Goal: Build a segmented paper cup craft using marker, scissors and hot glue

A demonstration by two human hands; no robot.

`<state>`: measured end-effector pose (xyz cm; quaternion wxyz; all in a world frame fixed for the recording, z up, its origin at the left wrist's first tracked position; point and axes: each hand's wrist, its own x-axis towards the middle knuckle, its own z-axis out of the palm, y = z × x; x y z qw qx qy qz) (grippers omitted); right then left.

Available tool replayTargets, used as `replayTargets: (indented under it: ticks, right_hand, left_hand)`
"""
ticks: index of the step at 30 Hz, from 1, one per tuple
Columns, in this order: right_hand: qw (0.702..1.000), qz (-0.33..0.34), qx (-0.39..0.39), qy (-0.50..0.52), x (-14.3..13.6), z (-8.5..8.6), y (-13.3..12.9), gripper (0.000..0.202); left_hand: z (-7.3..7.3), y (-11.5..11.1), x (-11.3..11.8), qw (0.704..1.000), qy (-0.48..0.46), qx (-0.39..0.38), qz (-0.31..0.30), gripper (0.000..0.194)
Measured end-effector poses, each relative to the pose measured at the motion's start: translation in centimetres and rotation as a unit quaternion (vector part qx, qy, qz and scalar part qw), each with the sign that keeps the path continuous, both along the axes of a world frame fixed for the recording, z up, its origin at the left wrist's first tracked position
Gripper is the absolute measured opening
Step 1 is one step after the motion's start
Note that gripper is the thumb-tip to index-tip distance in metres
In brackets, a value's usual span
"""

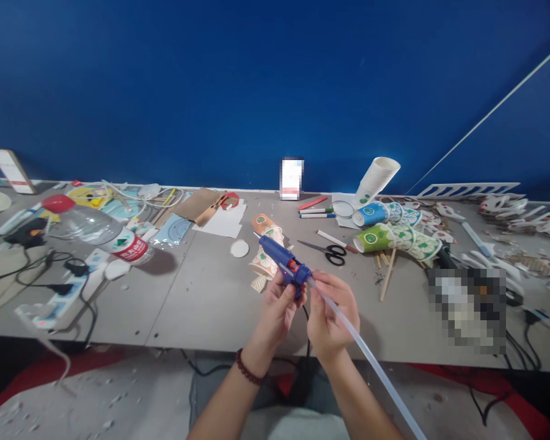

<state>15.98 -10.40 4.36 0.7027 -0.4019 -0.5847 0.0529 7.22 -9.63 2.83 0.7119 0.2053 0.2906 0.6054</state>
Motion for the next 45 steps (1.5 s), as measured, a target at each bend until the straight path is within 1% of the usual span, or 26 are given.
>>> replayTargets:
  ticks: [12,16,19,24,28,31,33,35,37,40,41,43,45]
  right_hand:
    - [0.997,0.04,-0.073,-0.001,1.4,0.6,-0.2,0.02]
    - [0.996,0.045,-0.076,-0.012,1.7,1.1,-0.3,0.019]
    - [0.996,0.035,-0.078,-0.013,1.8,1.3,-0.4,0.019]
    - [0.996,0.013,-0.084,-0.011,1.9,1.0,-0.5,0.016]
    - [0.995,0.027,-0.097,0.011,1.8,0.4,-0.4,0.015]
    - [0.989,0.042,-0.135,0.05,1.7,0.0,-0.3,0.011]
    - [0.978,0.068,-0.174,0.092,1.8,-0.2,-0.1,0.021]
    - [0.961,0.114,-0.224,0.112,2.2,-0.3,0.3,0.031]
    - [0.945,0.153,-0.273,0.093,2.8,-0.1,1.0,0.036]
    - [0.926,0.173,-0.333,0.038,3.7,0.3,2.1,0.042]
    - [0.915,0.184,-0.357,0.022,4.0,0.4,2.5,0.043]
    - [0.88,0.224,-0.419,0.005,4.1,0.5,3.1,0.041]
    - [0.832,0.26,-0.491,0.002,4.1,0.3,3.6,0.039]
  left_hand:
    - [0.3,0.1,-0.4,1.0,0.016,0.015,0.004,0.038]
    - [0.5,0.0,-0.4,0.999,0.018,0.029,-0.005,0.034]
    - [0.6,-0.1,-0.2,0.999,0.018,0.036,-0.01,0.034]
    - [0.7,-0.3,0.3,0.999,0.016,0.033,-0.019,0.035]
    - [0.8,-0.2,0.5,0.999,0.02,0.021,-0.014,0.036]
    - [0.9,-0.2,0.7,1.0,0.021,0.002,-0.008,0.04]
    - [0.9,-0.2,0.9,1.0,0.019,-0.007,-0.01,0.042]
    - [0.8,-0.3,1.1,1.0,0.018,-0.016,-0.015,0.045]
    - [0.6,-0.4,1.3,0.999,0.016,-0.033,-0.016,0.046]
    - [0.1,-0.4,1.6,0.998,0.006,-0.059,-0.006,0.047]
    - [0.0,-0.4,1.7,0.998,0.003,-0.064,0.0,0.048]
    - [-0.1,-0.4,1.9,0.997,-0.002,-0.071,0.007,0.047]
    - [-0.1,-0.5,2.2,0.997,-0.007,-0.081,0.007,0.047]
